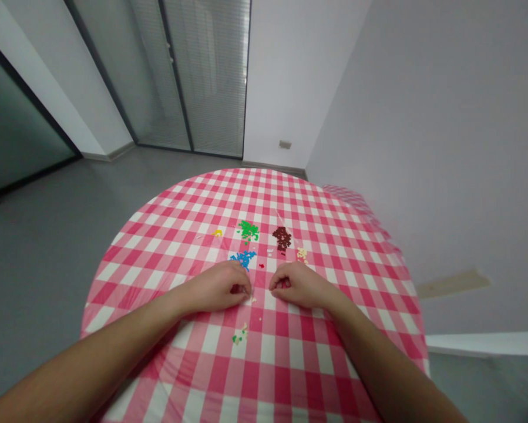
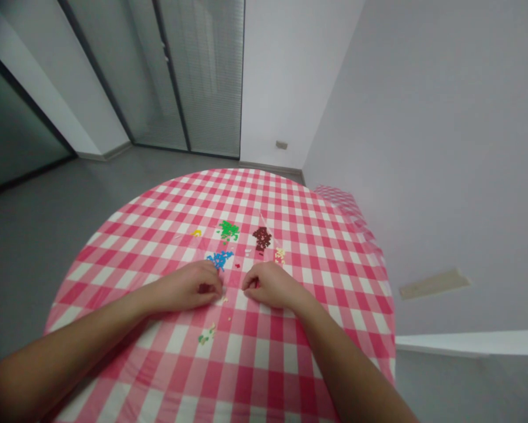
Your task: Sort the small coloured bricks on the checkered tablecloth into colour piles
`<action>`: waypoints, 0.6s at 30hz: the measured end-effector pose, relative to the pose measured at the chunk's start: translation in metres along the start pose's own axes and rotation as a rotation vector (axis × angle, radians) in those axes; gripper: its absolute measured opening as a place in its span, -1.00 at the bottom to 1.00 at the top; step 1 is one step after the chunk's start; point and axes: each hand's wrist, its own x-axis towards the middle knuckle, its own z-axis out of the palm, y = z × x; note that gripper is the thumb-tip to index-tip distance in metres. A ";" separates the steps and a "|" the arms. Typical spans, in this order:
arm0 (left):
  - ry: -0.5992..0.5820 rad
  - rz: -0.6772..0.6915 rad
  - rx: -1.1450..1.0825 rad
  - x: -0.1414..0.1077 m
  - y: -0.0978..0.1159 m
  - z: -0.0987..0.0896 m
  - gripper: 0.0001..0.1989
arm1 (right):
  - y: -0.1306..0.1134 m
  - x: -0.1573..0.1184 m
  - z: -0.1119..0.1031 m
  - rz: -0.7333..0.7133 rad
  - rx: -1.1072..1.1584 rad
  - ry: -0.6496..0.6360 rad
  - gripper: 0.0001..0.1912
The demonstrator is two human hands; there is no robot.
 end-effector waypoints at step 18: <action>0.086 -0.030 -0.004 -0.002 -0.012 -0.005 -0.82 | -0.020 0.002 0.031 -0.057 0.008 0.111 -0.83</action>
